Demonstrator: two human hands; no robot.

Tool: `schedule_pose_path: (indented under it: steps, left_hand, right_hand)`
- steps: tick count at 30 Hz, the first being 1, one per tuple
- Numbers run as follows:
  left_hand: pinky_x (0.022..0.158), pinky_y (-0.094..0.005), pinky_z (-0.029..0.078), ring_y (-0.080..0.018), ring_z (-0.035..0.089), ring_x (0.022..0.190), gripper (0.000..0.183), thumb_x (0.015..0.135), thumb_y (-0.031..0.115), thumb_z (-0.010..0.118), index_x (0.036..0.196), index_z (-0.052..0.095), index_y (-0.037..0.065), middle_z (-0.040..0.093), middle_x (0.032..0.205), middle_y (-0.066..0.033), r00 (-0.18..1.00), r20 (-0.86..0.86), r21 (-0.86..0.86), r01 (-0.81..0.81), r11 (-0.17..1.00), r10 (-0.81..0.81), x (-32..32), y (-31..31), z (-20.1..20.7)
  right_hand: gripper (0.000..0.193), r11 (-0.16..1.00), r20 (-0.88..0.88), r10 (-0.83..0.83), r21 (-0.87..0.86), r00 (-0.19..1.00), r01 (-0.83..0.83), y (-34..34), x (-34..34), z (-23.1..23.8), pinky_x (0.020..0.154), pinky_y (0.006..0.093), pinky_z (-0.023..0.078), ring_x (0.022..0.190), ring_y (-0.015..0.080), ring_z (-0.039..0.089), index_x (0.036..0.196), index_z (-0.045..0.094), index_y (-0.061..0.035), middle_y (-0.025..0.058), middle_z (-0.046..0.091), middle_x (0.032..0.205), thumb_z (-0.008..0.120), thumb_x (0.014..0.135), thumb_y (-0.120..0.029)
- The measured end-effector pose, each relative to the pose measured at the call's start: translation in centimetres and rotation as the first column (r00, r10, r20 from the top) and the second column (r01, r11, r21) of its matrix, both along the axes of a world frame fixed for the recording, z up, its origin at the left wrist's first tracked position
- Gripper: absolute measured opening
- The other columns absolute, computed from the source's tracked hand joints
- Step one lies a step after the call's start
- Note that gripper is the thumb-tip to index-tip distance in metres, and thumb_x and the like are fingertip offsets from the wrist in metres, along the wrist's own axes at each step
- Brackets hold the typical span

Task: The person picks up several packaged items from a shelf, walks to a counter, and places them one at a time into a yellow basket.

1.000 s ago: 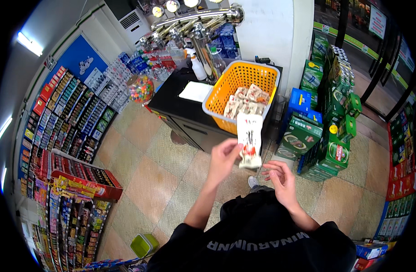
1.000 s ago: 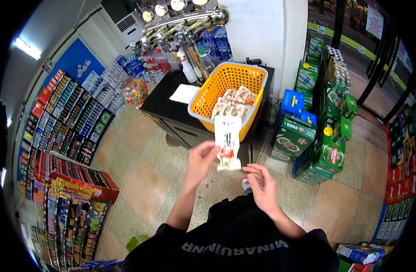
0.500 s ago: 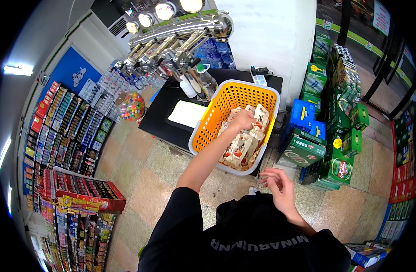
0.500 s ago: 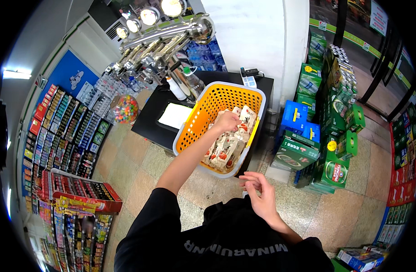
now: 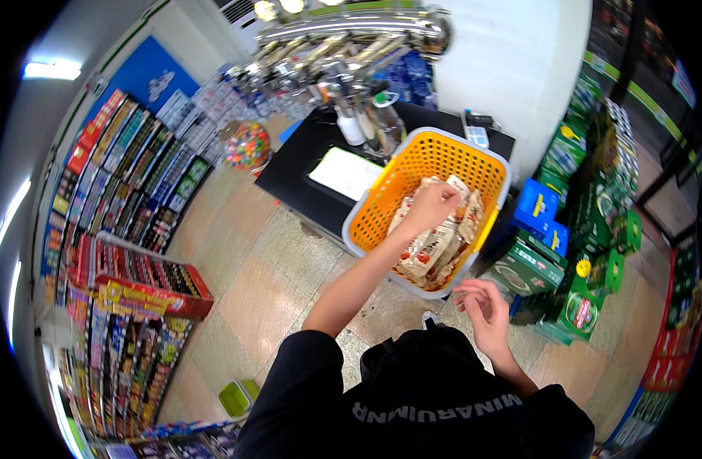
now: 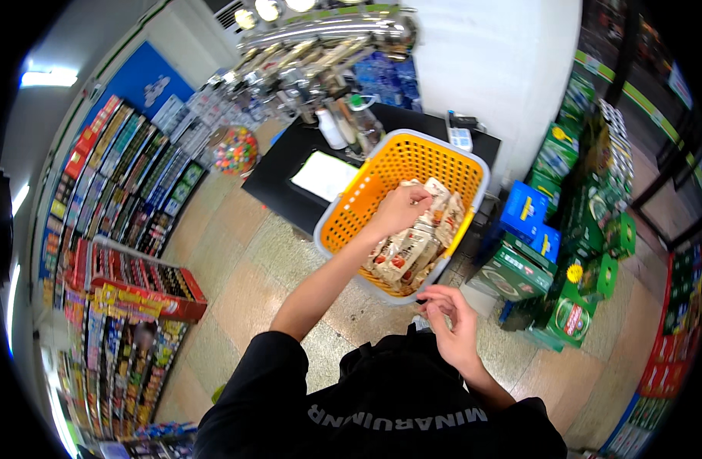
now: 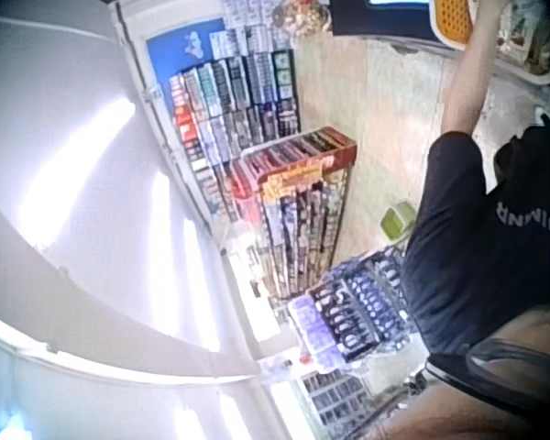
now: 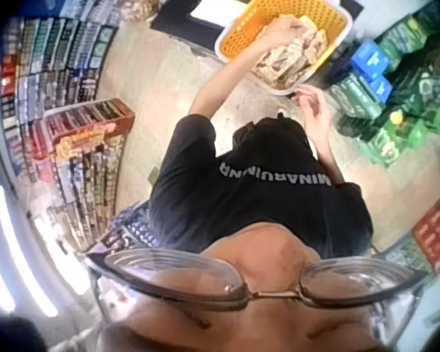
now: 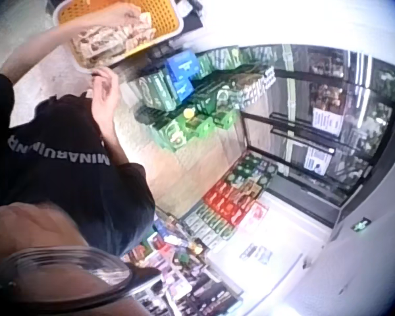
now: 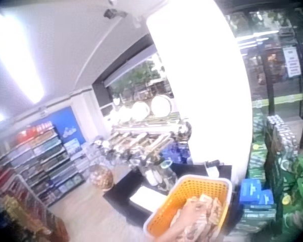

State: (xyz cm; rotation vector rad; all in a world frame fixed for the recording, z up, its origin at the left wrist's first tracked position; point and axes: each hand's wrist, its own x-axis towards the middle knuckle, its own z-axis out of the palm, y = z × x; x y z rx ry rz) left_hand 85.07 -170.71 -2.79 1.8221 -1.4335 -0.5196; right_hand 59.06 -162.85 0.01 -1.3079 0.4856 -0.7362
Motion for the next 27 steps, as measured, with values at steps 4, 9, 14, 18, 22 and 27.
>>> schedule_pose_path:
  steps: [4, 9, 14, 18, 22, 27]
  left_hand:
    - [0.074, -0.0255, 0.050, -0.0132, 0.066, 0.081, 0.023, 0.096, 0.015, 0.058, 0.111, 0.066, -0.001, 0.070, 0.092, -0.0076, 0.908, -0.384, -0.100, -0.222, 0.970, 0.168, -2.5, 11.1, 7.6]
    - [0.076, -0.0259, 0.049, -0.0139, 0.065, 0.087, 0.029, 0.100, 0.014, 0.050, 0.125, 0.057, 0.001, 0.066, 0.107, -0.0096, 0.683, -0.542, -0.259, -0.690, 0.676, 0.490, -9.6, 27.4, 8.4]
    - [0.082, -0.0278, 0.047, -0.0164, 0.064, 0.092, 0.036, 0.102, 0.015, 0.045, 0.136, 0.047, 0.002, 0.063, 0.115, -0.0130, 0.290, -0.659, -0.126, -0.952, 0.278, 0.694, -20.9, 41.6, 4.8]
    - [0.082, -0.0284, 0.047, -0.0176, 0.064, 0.093, 0.035, 0.101, 0.013, 0.045, 0.134, 0.047, 0.002, 0.063, 0.115, -0.0139, 0.020, -0.708, -0.139, -0.984, -0.112, 0.706, -30.8, 49.4, 3.5]
    - [0.081, -0.0278, 0.046, -0.0172, 0.064, 0.091, 0.033, 0.100, 0.013, 0.048, 0.130, 0.049, 0.001, 0.064, 0.113, -0.0128, -0.168, -0.738, -0.167, -0.893, -0.419, 0.653, -39.7, 53.7, 3.2]
    - [0.080, -0.0274, 0.046, -0.0165, 0.065, 0.091, 0.030, 0.100, 0.015, 0.050, 0.126, 0.051, 0.000, 0.064, 0.113, -0.0123, -0.337, -0.764, -0.166, -0.722, -0.672, 0.551, -49.3, 56.7, 2.8]
  right_hand:
    - [0.025, 0.982, 0.072, 0.188, -0.016, 0.980, -0.187, 1.5, 1.2, 1.6, 0.080, 0.0291, 0.050, 0.087, 0.0159, 0.065, 0.117, 0.053, 0.0040, 0.0126, 0.066, 0.106, 0.054, 0.094, -0.003]
    - [0.037, 0.753, -0.016, 0.606, -0.311, 0.795, -0.580, 5.4, 3.7, 2.8, 0.080, 0.0308, 0.052, 0.087, 0.0180, 0.066, 0.123, 0.050, 0.0031, 0.0151, 0.065, 0.109, 0.059, 0.087, -0.003]
    - [0.048, 0.377, 0.030, 0.926, -0.147, 0.377, -0.915, 13.5, 5.5, 2.8, 0.084, 0.0321, 0.050, 0.094, 0.0203, 0.063, 0.130, 0.043, 0.0013, 0.0150, 0.063, 0.114, 0.060, 0.086, -0.002]
    - [0.052, 0.050, 0.053, 0.998, -0.189, 0.041, -0.981, 22.7, 4.3, 1.3, 0.091, 0.0346, 0.046, 0.104, 0.0209, 0.058, 0.133, 0.040, 0.0004, 0.0152, 0.058, 0.121, 0.060, 0.085, -0.003]
    - [0.052, -0.244, 0.097, 0.960, -0.155, -0.261, -0.957, 32.4, 0.0, 0.9, 0.094, 0.0360, 0.043, 0.110, 0.0211, 0.054, 0.133, 0.040, 0.0004, 0.0151, 0.054, 0.126, 0.060, 0.085, -0.003]
    - [0.049, -0.601, 0.055, 0.792, -0.104, -0.608, -0.792, 42.1, -7.3, 1.4, 0.094, 0.0347, 0.044, 0.109, 0.0206, 0.056, 0.132, 0.040, 0.0009, 0.0149, 0.054, 0.125, 0.059, 0.087, -0.003]
